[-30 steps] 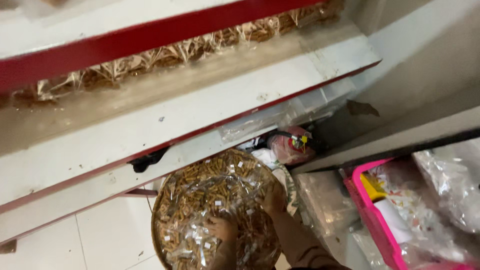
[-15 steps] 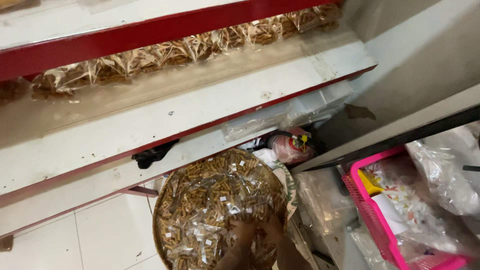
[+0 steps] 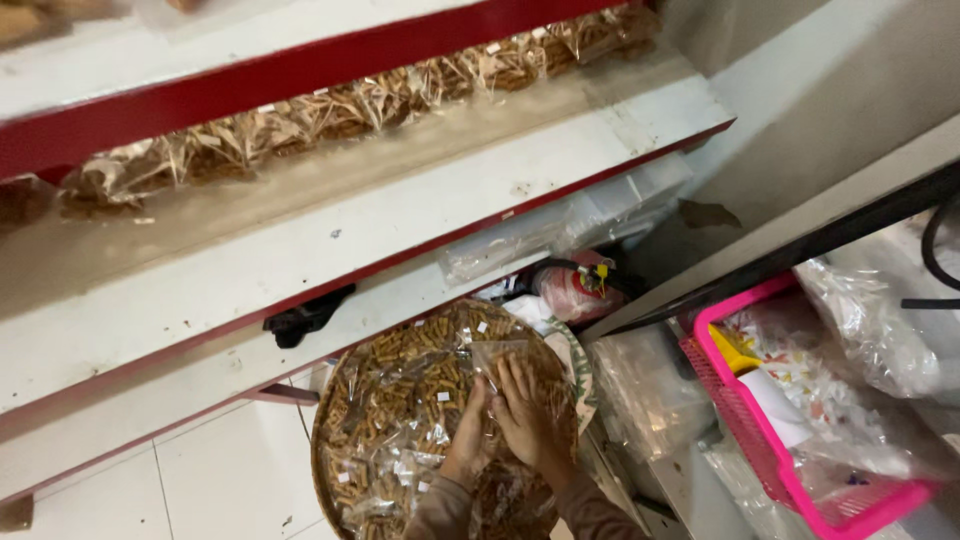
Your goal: The person picks up plastic bags of fried snack rolls from round woven trays on the floor and places them onto the shelves of a display rack, arranging the bags in rows on the shelf levels. They work through several trays, filling the shelf space bag by bag.
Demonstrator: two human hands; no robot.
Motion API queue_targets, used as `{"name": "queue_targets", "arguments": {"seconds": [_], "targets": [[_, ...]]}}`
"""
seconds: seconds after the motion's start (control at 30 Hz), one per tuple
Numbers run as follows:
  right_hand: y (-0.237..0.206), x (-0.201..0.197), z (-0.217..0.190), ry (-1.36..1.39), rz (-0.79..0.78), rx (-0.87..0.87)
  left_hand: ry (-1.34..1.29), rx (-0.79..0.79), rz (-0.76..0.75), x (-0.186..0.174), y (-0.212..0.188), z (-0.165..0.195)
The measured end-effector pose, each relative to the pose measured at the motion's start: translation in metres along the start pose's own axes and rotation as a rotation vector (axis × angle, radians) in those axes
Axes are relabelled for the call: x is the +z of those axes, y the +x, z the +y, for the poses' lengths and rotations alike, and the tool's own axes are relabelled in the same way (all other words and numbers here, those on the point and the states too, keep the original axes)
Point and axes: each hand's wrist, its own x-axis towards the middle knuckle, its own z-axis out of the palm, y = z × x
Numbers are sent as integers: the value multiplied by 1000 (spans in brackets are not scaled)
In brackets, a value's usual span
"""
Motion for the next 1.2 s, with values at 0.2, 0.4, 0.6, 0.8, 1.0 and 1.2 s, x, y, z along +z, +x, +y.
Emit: {"name": "queue_targets", "arguments": {"seconds": [0.2, 0.4, 0.6, 0.8, 1.0, 1.2], "targets": [[24, -44, -58, 79, -10, -275, -262, 250, -242, 14, -6, 32], [78, -92, -90, 411, 292, -277, -287, 444, -240, 53, 4, 99], [145, -159, -106, 891, 365, -124, -330, 527, -363, 97, 26, 200], [206, -180, -133, -133, 399, -405, -483, 520, -686, 123, 63, 251], [261, -215, -143, -36, 369, -426, -572, 595, -559, 128, 138, 281], [296, -274, -135, 11, 23, -682, -378, 561, -274, 126, 174, 332]]}}
